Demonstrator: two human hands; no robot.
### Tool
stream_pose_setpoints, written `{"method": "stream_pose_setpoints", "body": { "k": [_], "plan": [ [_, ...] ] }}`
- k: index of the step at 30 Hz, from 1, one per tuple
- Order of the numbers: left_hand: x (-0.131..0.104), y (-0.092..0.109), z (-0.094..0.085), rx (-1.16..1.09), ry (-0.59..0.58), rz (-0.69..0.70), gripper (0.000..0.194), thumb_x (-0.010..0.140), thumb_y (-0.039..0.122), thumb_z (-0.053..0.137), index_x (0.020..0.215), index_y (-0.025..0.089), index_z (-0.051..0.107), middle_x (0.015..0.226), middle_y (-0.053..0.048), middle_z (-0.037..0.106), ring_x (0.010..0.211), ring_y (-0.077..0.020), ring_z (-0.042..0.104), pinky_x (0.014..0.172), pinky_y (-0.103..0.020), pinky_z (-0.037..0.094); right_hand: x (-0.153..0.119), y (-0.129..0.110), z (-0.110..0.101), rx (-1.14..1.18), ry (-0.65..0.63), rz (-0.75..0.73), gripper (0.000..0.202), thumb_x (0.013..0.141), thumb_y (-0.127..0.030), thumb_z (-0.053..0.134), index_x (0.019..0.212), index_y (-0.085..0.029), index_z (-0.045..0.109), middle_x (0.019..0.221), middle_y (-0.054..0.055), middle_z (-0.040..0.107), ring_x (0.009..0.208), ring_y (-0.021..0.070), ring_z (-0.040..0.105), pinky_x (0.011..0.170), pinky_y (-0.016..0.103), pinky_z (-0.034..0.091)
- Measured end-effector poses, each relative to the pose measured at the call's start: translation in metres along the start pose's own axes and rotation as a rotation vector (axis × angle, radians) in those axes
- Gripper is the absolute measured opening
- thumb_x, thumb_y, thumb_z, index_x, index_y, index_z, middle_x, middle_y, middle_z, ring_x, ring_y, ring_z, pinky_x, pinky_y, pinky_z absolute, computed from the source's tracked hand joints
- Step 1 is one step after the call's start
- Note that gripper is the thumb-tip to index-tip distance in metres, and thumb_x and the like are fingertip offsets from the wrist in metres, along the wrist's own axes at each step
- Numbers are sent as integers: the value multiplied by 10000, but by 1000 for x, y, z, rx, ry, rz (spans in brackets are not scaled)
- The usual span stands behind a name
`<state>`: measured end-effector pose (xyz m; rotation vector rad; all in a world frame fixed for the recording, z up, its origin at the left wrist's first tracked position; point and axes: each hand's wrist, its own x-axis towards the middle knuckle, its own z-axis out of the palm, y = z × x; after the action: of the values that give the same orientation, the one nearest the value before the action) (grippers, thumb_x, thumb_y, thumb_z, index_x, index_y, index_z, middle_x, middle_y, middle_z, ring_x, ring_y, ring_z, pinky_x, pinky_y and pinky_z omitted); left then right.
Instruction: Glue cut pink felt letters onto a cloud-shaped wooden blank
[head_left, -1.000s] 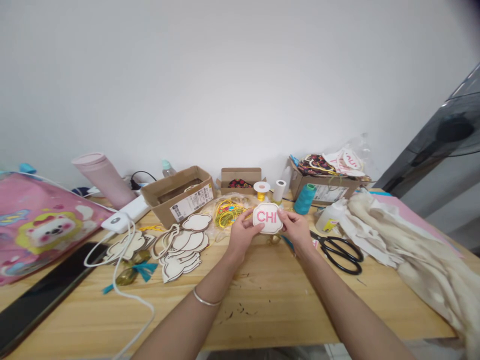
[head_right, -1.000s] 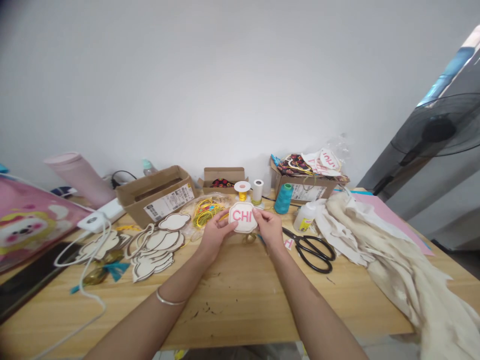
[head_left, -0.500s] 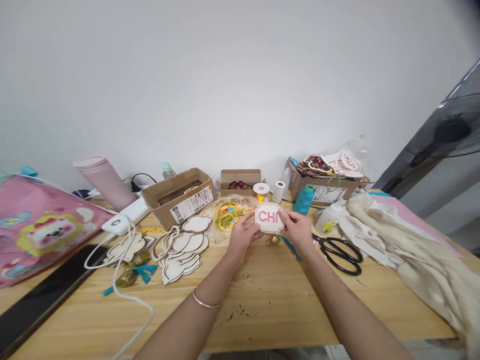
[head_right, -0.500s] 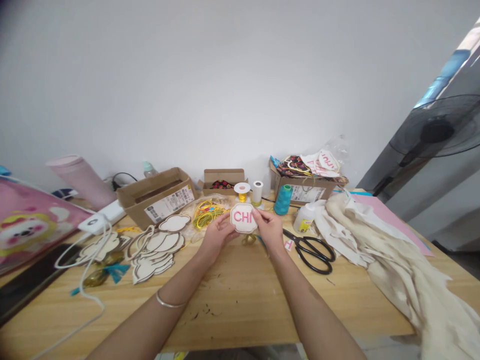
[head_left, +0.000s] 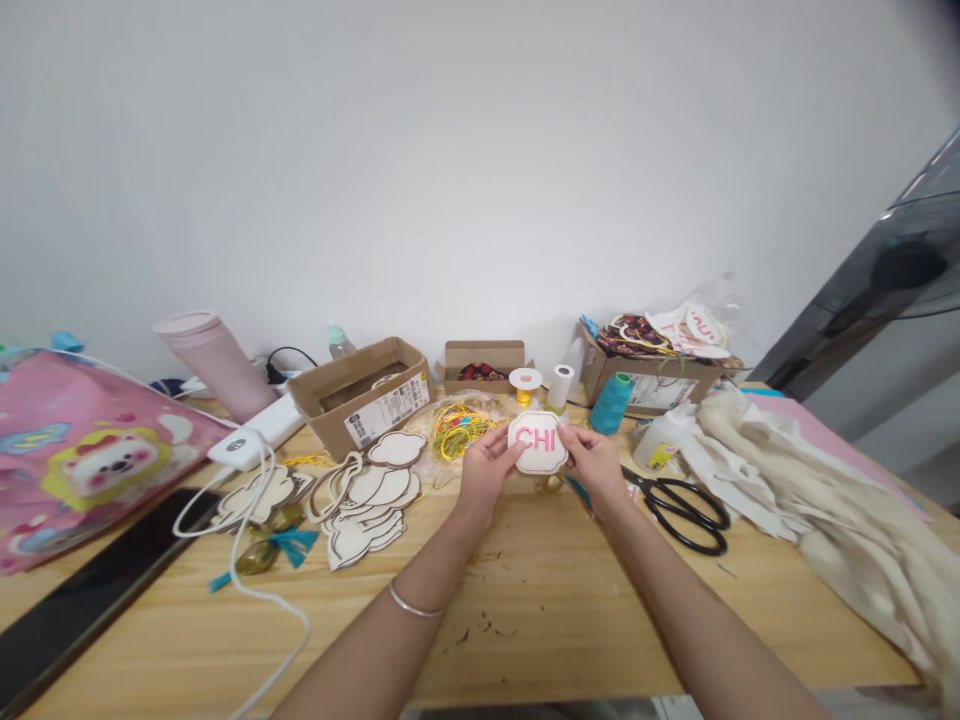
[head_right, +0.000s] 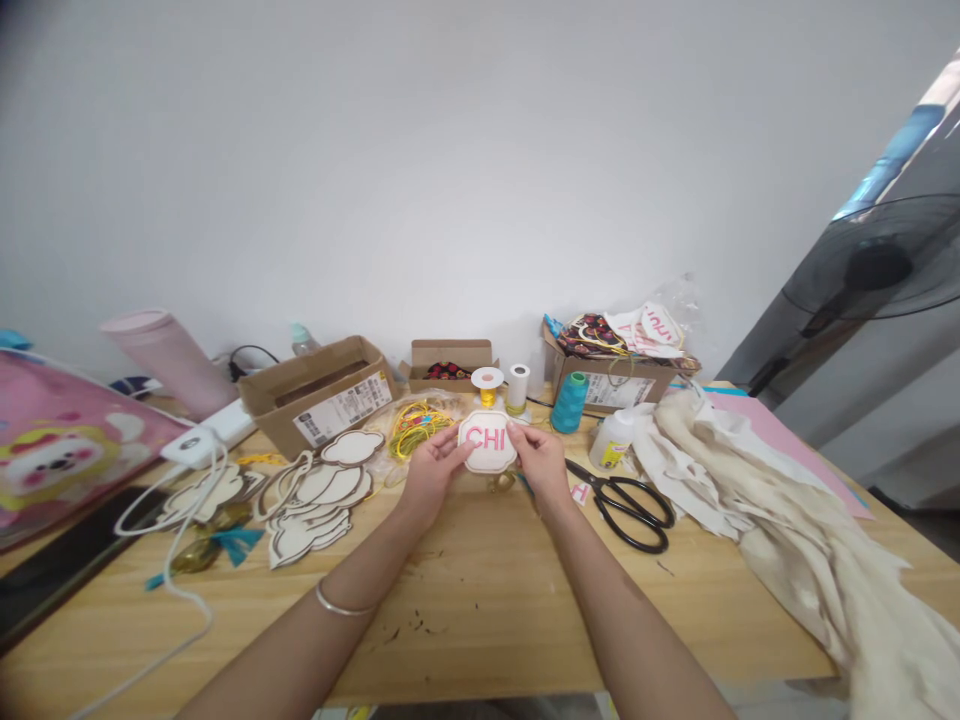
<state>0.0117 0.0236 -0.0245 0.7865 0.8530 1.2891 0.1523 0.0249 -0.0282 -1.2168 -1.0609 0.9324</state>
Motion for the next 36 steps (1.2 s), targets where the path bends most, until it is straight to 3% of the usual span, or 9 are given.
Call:
{"method": "stream_pose_setpoints", "body": {
  "k": [9, 12, 14, 17, 19, 25, 36],
  "plan": [
    [4, -5, -7, -6, -13, -18, 382, 607, 288, 732, 938, 113, 655, 855, -81, 704, 759, -182, 656, 707, -299, 531, -3, -3, 1, 14, -5, 18, 468, 612, -581, 613, 514, -123, 591, 386, -50, 388, 405, 61, 314, 392, 208, 252],
    [3, -3, -4, 43, 25, 15, 360, 593, 268, 738, 911, 118, 666, 821, -67, 713, 717, -172, 657, 671, -284, 535, -3, -4, 4, 14, 9, 26, 464, 582, -546, 642, 744, -111, 657, 510, -18, 504, 449, 80, 390, 415, 218, 327],
    [1, -2, -1, 59, 43, 39, 352, 586, 265, 741, 900, 120, 670, 826, -66, 717, 716, -173, 658, 678, -289, 534, -3, -4, 8, -6, 54, -3, 565, 539, -500, 675, 956, -122, 630, 717, 32, 590, 560, 114, 489, 490, 242, 415],
    [-2, -1, 4, 67, 28, 50, 354, 580, 256, 744, 897, 117, 672, 852, -81, 718, 747, -185, 662, 720, -308, 529, -2, 2, 10, -137, 96, -87, 689, 534, -430, 679, 1146, -149, 532, 989, 92, 584, 787, 180, 563, 669, 305, 481],
    [-3, -2, 6, 77, -5, 44, 354, 587, 255, 740, 907, 119, 673, 861, -87, 717, 781, -198, 663, 752, -327, 522, -1, 6, 9, -258, 84, -140, 706, 561, -405, 666, 1200, -165, 487, 1055, 102, 570, 883, 212, 563, 760, 346, 474],
    [-5, -3, 9, 108, -58, 47, 321, 616, 239, 715, 918, 134, 682, 850, -73, 720, 812, -212, 662, 765, -338, 522, 1, 9, 1, -508, 63, -290, 702, 603, -402, 646, 1238, -182, 441, 1026, 83, 589, 953, 248, 553, 829, 388, 445],
    [-4, -3, 7, 120, -54, 47, 342, 605, 246, 725, 923, 128, 680, 856, -78, 719, 782, -208, 665, 753, -333, 526, -5, -12, -3, -732, 62, -434, 727, 600, -404, 666, 1245, -156, 437, 1025, 92, 594, 918, 243, 540, 792, 378, 446]
  ]
}}
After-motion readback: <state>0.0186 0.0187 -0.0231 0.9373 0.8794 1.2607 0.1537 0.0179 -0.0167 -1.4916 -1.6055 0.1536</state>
